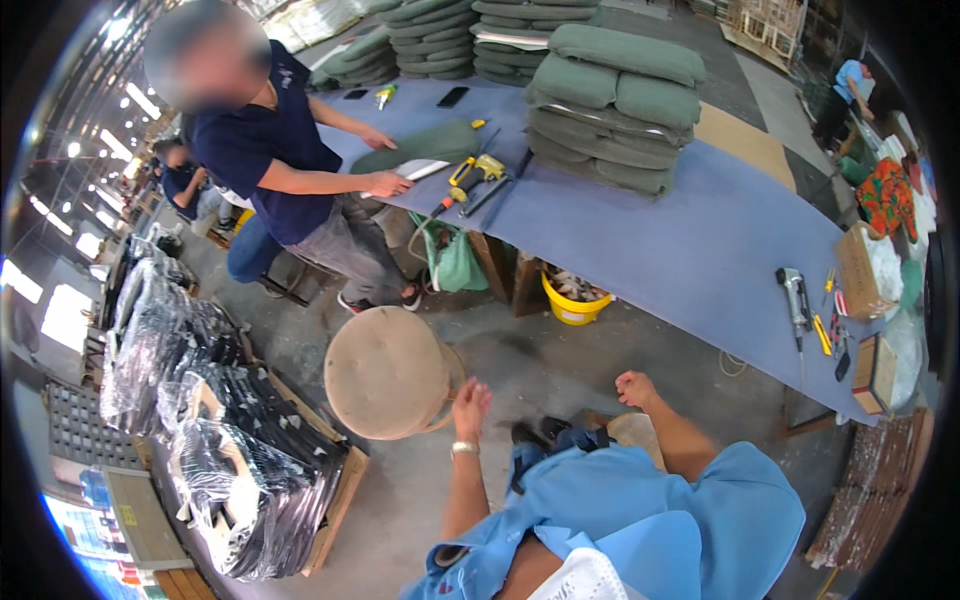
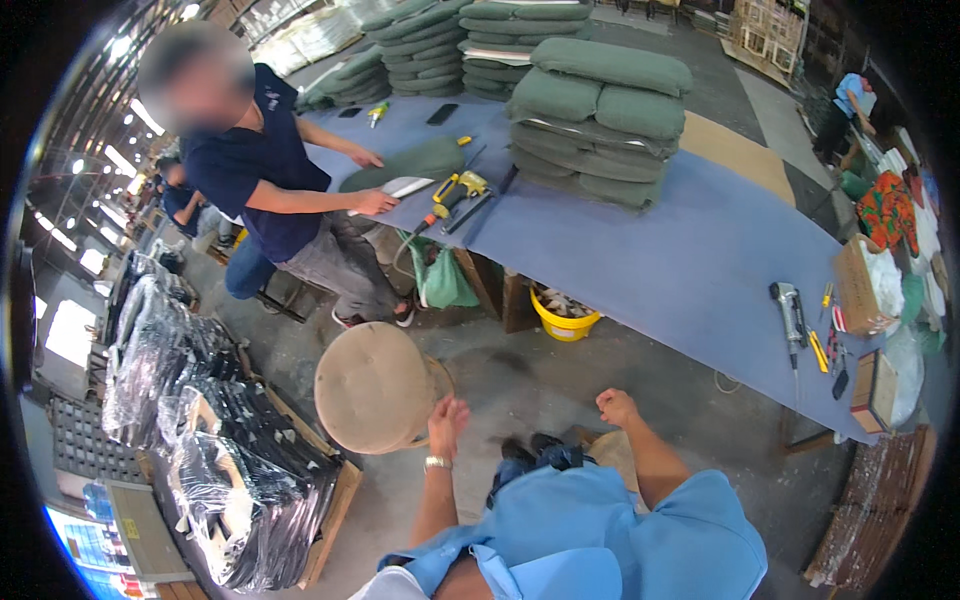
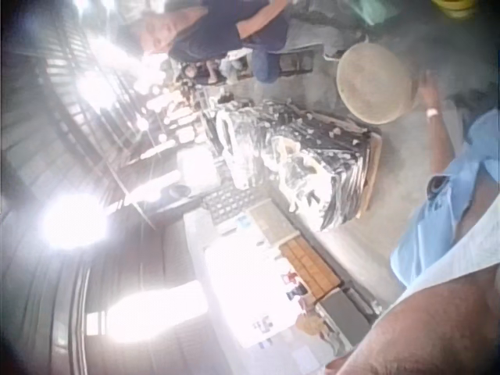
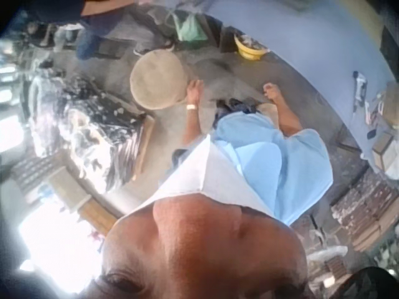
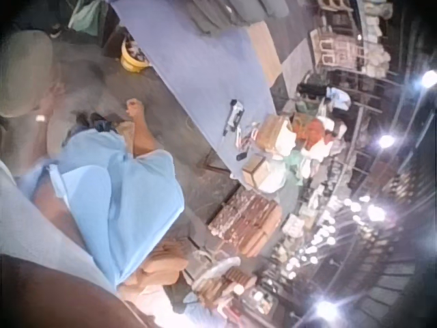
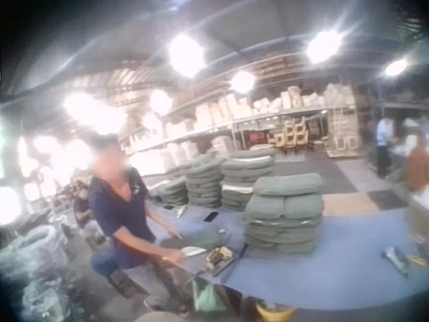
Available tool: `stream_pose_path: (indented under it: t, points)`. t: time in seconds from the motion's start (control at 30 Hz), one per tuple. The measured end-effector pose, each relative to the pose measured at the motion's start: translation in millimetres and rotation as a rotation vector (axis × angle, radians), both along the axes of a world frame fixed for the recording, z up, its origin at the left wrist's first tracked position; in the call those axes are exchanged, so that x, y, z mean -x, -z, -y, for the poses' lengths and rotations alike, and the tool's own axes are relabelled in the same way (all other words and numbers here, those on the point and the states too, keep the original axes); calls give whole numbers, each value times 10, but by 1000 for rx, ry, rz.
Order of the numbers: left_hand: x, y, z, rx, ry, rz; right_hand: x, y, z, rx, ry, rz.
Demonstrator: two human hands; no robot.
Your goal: The person picks up green cushion covers from a table, places them on a nearby stack, and then uses a staple gun to attach fabric to a cushion frame. The person repeats this process with multiple cushions.
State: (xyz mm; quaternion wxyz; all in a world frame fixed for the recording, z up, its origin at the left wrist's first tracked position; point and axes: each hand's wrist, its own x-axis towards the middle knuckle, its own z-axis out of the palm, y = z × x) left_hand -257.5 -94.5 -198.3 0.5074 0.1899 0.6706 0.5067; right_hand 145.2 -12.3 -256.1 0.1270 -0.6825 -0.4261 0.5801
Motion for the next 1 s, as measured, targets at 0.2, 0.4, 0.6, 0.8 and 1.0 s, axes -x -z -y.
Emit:
stream_pose_path:
  t: [0.2,0.4,0.6,0.8,1.0]
  points:
    - [-27,625,-470,102,186,124,-392,324,637,-74,195,-47]
    - [-33,962,-173,343,241,259,19,52,643,-69,426,-268]
    - [104,863,-762,405,301,165,76,-687,-679,-313,451,-261]
    - [-67,713,-1781,385,237,73,-714,-1555,-2231,-614,678,-360]
    - [-907,-622,-3391,32,203,56,-2177,-2394,-4031,-881,754,-504]
